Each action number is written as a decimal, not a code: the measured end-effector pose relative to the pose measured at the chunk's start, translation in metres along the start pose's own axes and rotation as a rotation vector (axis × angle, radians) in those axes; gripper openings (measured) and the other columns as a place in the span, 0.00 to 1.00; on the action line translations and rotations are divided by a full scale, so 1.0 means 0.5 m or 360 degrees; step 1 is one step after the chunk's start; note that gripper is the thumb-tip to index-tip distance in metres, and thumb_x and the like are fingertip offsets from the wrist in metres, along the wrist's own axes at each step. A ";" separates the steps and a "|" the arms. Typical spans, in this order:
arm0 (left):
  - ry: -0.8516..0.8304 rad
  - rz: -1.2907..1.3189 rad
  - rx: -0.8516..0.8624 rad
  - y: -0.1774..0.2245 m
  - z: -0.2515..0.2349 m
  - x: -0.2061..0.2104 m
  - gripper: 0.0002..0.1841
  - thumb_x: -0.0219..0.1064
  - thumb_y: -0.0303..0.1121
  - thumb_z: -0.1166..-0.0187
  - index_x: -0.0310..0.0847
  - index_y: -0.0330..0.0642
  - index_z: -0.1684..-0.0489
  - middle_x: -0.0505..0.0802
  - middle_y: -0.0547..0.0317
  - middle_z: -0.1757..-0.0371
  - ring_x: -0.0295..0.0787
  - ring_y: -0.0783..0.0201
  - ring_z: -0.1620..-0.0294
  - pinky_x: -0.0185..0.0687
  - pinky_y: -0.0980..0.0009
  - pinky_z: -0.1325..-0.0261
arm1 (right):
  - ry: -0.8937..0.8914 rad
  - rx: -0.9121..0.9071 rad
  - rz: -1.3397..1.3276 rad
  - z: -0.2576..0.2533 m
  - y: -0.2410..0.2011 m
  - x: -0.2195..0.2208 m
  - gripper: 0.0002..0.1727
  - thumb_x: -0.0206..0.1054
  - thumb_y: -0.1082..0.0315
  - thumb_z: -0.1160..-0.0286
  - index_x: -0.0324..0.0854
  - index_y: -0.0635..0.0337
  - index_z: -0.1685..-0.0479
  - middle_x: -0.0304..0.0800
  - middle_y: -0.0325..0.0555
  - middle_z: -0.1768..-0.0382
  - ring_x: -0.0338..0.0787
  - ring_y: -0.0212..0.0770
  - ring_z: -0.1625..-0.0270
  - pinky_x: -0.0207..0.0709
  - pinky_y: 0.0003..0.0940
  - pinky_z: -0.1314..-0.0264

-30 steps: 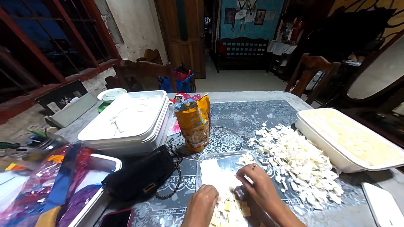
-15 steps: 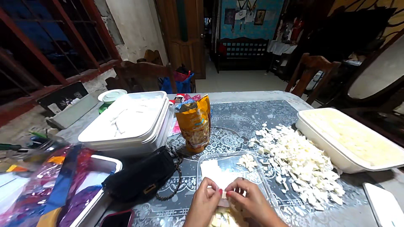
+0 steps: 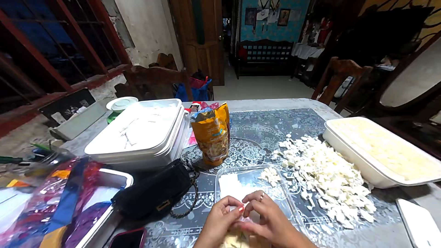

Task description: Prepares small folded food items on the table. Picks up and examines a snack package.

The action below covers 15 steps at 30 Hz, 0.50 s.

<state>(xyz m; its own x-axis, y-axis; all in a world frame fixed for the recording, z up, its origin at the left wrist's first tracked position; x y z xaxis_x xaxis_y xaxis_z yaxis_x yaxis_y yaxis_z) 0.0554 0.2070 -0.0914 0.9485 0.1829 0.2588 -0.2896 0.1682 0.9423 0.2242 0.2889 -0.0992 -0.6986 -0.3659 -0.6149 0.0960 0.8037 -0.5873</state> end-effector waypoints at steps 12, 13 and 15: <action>0.0135 -0.0537 0.0518 -0.001 0.015 0.000 0.05 0.66 0.19 0.28 0.89 0.33 0.62 0.96 0.60 0.62 0.94 0.74 0.62 0.90 0.75 0.51 | 0.0012 0.0846 -0.0592 -0.010 -0.003 -0.032 0.10 0.70 0.71 0.25 0.89 0.67 0.51 0.94 0.40 0.64 0.89 0.23 0.64 0.84 0.22 0.55; 0.0107 -0.0432 0.0450 0.004 0.014 -0.002 0.06 0.66 0.17 0.30 0.88 0.34 0.66 0.97 0.60 0.62 0.94 0.73 0.61 0.91 0.74 0.50 | 0.0033 0.0885 -0.0594 -0.011 0.001 -0.033 0.07 0.72 0.71 0.28 0.89 0.65 0.57 0.92 0.37 0.67 0.88 0.22 0.67 0.83 0.21 0.57; 0.0109 -0.0261 0.0346 0.014 0.015 -0.001 0.07 0.70 0.14 0.36 0.87 0.36 0.70 0.97 0.61 0.65 0.94 0.73 0.65 0.91 0.75 0.55 | 0.0046 0.0952 -0.0549 -0.012 0.003 -0.028 0.08 0.77 0.67 0.33 0.85 0.62 0.67 0.87 0.33 0.74 0.83 0.21 0.71 0.78 0.19 0.64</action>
<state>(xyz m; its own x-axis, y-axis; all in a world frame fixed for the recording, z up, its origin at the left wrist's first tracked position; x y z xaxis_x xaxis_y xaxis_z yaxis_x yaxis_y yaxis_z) 0.0538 0.2010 -0.0835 0.9674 0.2365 0.0909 -0.0913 -0.0093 0.9958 0.2301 0.2981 -0.0882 -0.7771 -0.5351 -0.3312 0.2337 0.2433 -0.9414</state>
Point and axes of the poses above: each hand's wrist, its own z-axis away from the middle knuckle, its own x-axis out of the palm, y = z × x, the point moved 1 cm from there along -z, towards the middle knuckle
